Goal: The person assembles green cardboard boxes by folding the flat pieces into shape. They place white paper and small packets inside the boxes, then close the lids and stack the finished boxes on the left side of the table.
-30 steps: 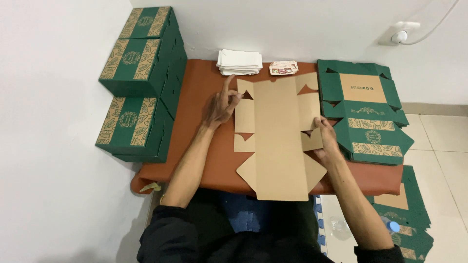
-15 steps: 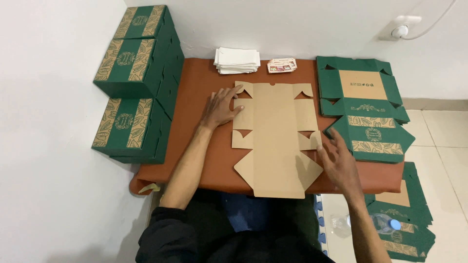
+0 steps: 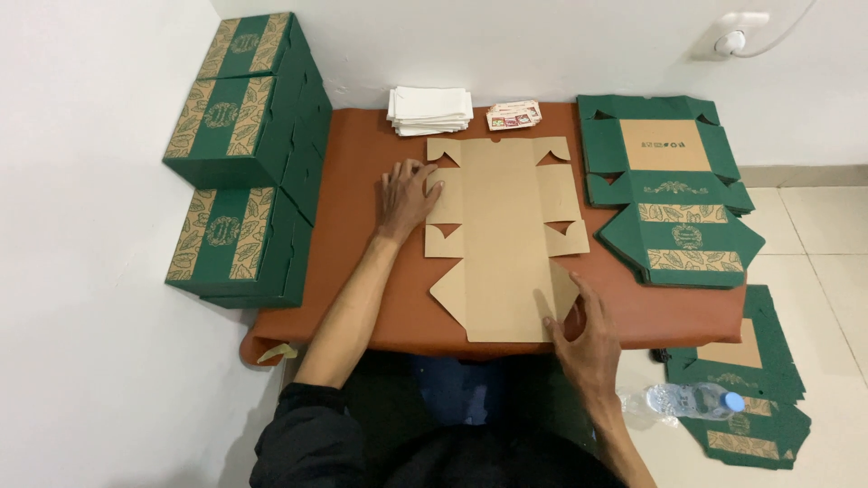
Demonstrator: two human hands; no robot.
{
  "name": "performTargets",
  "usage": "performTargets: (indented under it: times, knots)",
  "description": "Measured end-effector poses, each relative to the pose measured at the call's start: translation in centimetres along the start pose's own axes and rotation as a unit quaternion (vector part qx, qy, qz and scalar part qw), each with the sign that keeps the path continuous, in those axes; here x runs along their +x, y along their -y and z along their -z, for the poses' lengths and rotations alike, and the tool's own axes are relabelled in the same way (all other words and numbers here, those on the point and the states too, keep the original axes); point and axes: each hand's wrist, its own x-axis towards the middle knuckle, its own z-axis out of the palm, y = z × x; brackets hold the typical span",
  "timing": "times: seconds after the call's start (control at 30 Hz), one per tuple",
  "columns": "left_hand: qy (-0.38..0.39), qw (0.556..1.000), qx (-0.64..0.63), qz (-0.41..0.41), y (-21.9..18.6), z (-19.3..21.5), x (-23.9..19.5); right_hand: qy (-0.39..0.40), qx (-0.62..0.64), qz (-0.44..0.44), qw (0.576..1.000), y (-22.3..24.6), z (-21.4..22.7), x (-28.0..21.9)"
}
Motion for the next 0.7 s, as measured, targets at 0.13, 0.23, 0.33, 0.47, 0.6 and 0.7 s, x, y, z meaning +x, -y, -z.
performTargets:
  times: [0.13,0.23,0.33,0.47,0.6,0.7]
  knots:
    - [0.006,1.0,-0.004,0.002,-0.4,0.5,0.0,-0.017,0.015,0.141,0.99,-0.1,-1.4,-0.3]
    - [0.009,1.0,-0.015,0.008,-0.6,0.9,0.0,0.025,-0.012,0.132,0.991,-1.2,-2.1,0.0]
    - [0.018,1.0,-0.017,0.013,-0.7,1.2,-0.1,0.06,-0.063,0.145,0.986,-3.0,-2.5,1.4]
    - [0.065,0.997,-0.04,0.014,-2.3,4.5,-1.0,0.096,-0.024,0.145,0.984,-4.7,-2.3,4.2]
    - [0.151,0.984,-0.086,0.047,-4.3,7.5,-2.9,0.099,-0.064,0.217,0.969,-4.9,-2.2,5.1]
    - [0.115,0.989,0.002,0.089,-5.3,7.2,-5.1,0.101,-0.099,0.25,0.958,-5.1,-2.0,5.4]
